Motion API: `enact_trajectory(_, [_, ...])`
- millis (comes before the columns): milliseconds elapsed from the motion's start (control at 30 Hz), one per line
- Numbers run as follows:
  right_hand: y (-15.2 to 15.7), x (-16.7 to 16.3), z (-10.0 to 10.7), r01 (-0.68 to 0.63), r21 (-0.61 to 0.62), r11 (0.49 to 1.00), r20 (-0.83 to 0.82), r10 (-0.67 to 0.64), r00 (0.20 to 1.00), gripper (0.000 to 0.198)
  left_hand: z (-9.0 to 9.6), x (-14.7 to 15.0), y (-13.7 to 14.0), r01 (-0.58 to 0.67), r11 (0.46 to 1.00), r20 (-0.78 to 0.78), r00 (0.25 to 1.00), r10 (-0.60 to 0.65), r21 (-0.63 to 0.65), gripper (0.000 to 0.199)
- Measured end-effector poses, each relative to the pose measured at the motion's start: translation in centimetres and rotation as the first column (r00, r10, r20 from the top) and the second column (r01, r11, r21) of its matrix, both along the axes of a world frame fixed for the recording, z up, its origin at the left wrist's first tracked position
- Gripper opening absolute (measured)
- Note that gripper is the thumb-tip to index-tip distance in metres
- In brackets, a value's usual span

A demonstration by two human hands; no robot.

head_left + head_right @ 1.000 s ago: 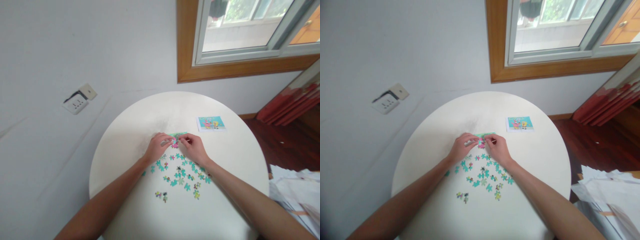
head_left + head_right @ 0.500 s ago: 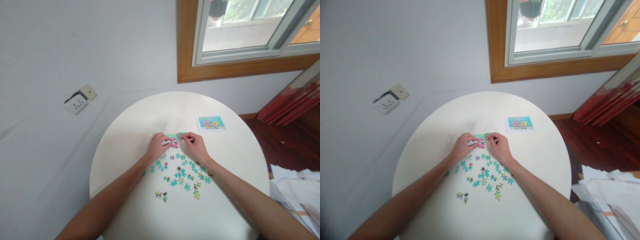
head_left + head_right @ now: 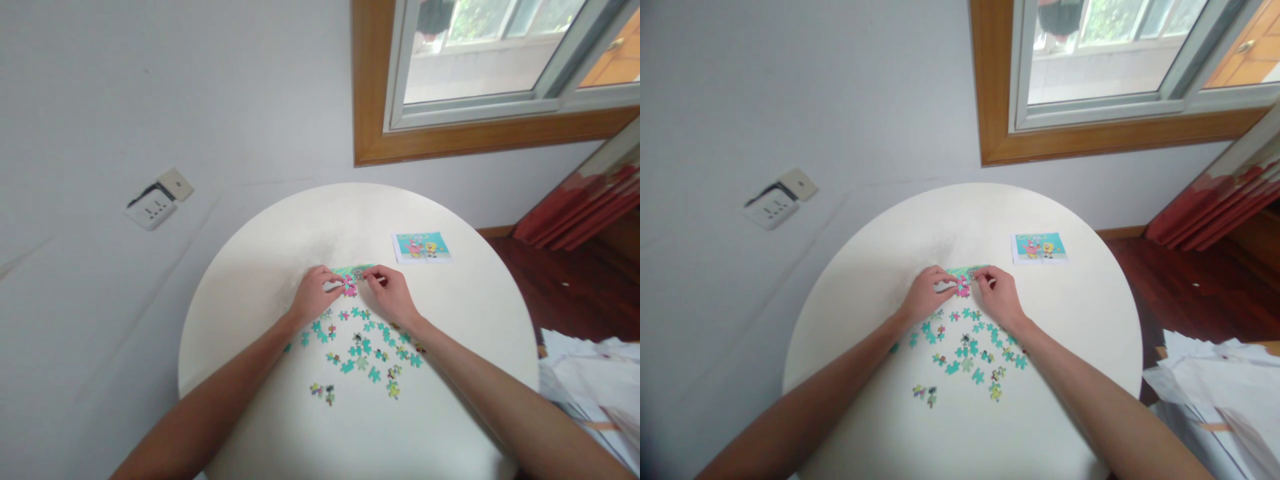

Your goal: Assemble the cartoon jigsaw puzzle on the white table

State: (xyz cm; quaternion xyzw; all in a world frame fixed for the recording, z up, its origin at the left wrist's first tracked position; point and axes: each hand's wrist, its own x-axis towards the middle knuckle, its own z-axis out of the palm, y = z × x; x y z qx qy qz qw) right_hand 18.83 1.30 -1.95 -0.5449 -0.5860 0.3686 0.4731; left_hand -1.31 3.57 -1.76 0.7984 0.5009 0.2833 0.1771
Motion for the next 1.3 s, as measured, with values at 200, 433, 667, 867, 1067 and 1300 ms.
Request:
enact_trajectory(200, [-0.1,-0.1,0.2,-0.004,-0.001,1.0,0.01,0.004,1.0,0.021,-0.2,-0.2,0.0,0.01,1.0,0.008,1.0,-0.01,0.014,0.011])
enact_trajectory(433, [-0.1,-0.1,0.0,-0.009,0.0,1.0,0.026,0.009,1.0,0.021,0.0,-0.1,0.1,0.01,1.0,0.003,1.0,-0.011,0.018,0.011])
enact_trajectory(667, [-0.1,-0.1,-0.2,-0.008,0.003,1.0,0.031,0.008,0.999,0.021,-0.3,-0.2,0.1,0.021,1.0,0.015,1.0,-0.021,0.01,0.012])
enact_trajectory(867, [-0.1,-0.1,0.0,-0.011,0.01,1.0,0.028,0.011,1.0,0.021,-0.2,-0.2,0.1,0.015,1.0,0.01,1.0,-0.015,0.007,0.012])
enact_trajectory(1067, [-0.1,0.0,-0.1,-0.013,0.011,1.0,0.034,0.013,0.999,0.021,0.4,-0.1,0.0,0.003,1.0,0.033,0.999,-0.003,0.002,0.011])
enact_trajectory(1300, [-0.3,-0.5,0.0,-0.094,0.004,0.996,-0.1,0.094,0.991,0.018,1.5,0.4,-0.9,0.124,0.988,0.158,0.978,-0.138,0.097,0.012])
